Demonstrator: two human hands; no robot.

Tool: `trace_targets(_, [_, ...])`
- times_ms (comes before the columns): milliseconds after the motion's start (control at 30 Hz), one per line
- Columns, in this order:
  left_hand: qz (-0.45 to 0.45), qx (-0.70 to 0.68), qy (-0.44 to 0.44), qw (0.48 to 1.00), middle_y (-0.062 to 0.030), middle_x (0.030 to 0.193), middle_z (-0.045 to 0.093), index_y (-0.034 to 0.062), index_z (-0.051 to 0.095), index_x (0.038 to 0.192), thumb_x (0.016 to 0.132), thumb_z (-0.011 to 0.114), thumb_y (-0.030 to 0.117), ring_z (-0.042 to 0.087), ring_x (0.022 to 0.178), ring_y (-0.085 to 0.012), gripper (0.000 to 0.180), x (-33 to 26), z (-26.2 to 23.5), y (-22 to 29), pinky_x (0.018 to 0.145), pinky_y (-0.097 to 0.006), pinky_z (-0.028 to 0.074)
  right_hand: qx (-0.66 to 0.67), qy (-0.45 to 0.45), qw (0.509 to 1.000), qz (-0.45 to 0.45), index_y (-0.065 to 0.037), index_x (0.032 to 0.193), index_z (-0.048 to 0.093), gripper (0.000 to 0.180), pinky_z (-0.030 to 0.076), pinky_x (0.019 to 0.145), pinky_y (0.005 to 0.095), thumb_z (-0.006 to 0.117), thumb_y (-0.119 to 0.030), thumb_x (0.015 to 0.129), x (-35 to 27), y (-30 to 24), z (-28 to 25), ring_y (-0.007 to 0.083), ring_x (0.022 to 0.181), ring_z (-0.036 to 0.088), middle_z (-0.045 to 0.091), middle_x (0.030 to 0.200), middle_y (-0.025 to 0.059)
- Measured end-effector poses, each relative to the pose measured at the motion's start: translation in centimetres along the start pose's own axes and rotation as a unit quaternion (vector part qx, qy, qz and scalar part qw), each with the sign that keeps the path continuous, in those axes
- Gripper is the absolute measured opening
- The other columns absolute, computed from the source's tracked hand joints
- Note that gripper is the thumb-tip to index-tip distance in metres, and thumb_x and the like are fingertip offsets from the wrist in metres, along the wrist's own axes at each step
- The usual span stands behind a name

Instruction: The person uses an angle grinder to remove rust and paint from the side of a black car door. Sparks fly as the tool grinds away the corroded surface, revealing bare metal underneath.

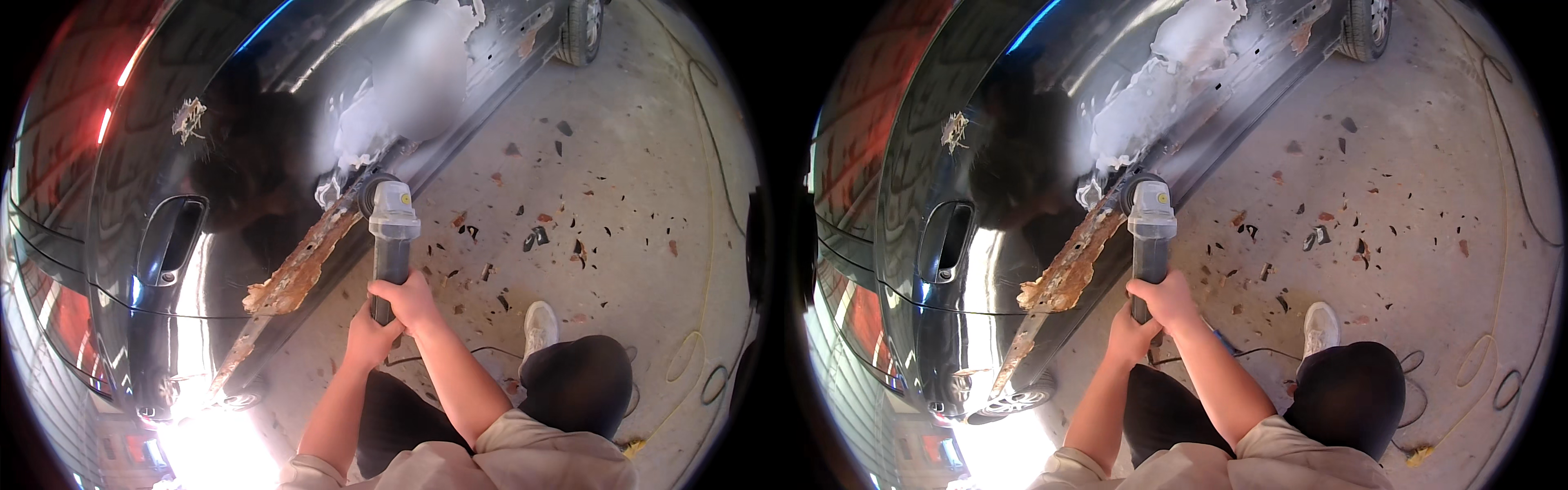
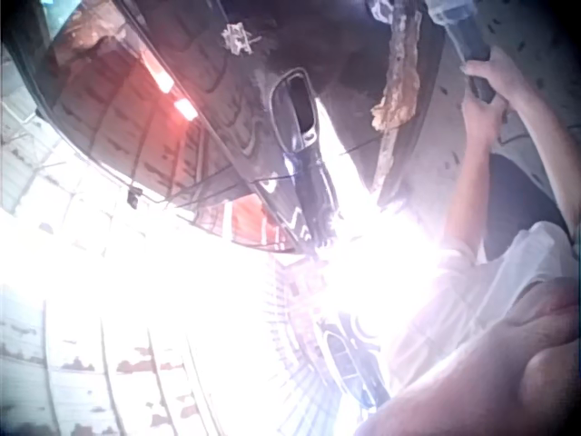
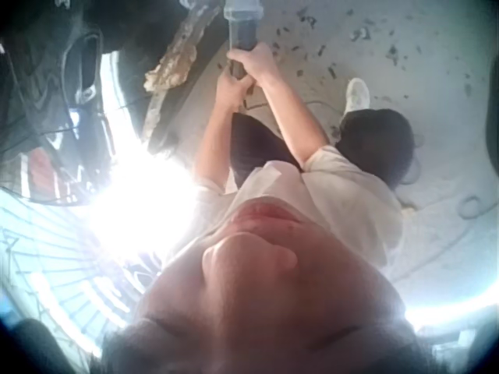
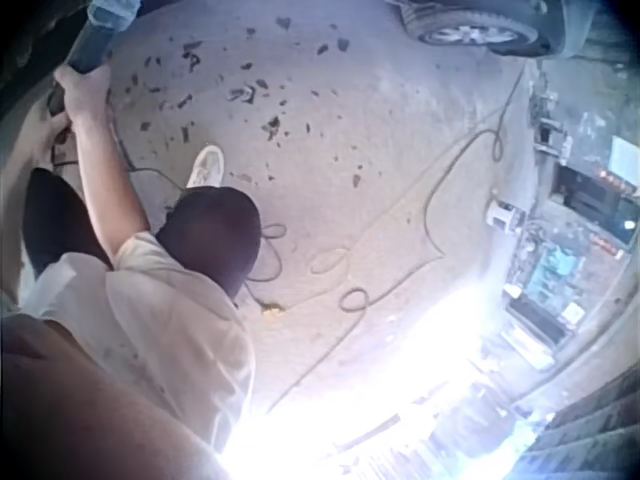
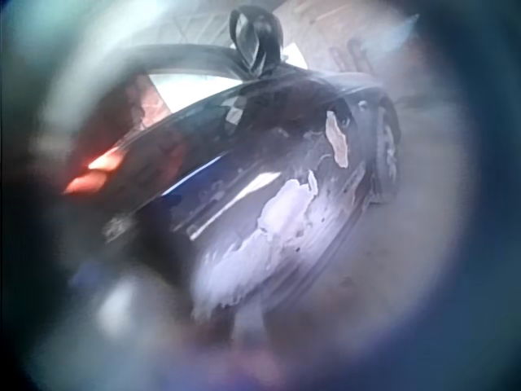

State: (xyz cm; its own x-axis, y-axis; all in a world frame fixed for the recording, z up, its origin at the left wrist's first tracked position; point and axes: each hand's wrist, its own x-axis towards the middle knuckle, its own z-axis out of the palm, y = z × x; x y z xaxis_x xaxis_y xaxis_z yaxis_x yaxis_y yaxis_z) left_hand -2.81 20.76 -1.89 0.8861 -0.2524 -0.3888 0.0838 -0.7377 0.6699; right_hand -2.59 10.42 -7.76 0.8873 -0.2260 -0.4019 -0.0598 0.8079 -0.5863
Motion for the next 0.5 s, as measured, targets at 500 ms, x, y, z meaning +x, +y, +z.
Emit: trace_targets(500, [-0.011,-0.003,-0.017,1.000,-0.0090,0.085,0.070,-0.0036,0.059,0.116,0.077,0.080,0.030,0.068,0.071,-0.0145,0.056,0.4,0.0,-1.1,0.065,-0.031,0.054,0.004,0.006,1.000,0.016,0.002,0.090,0.066,0.022,0.050,0.063,0.0357,0.077,-0.010,0.075,-0.3,-0.1,0.1,0.0170,0.071,0.063,0.065,0.081,0.0065])
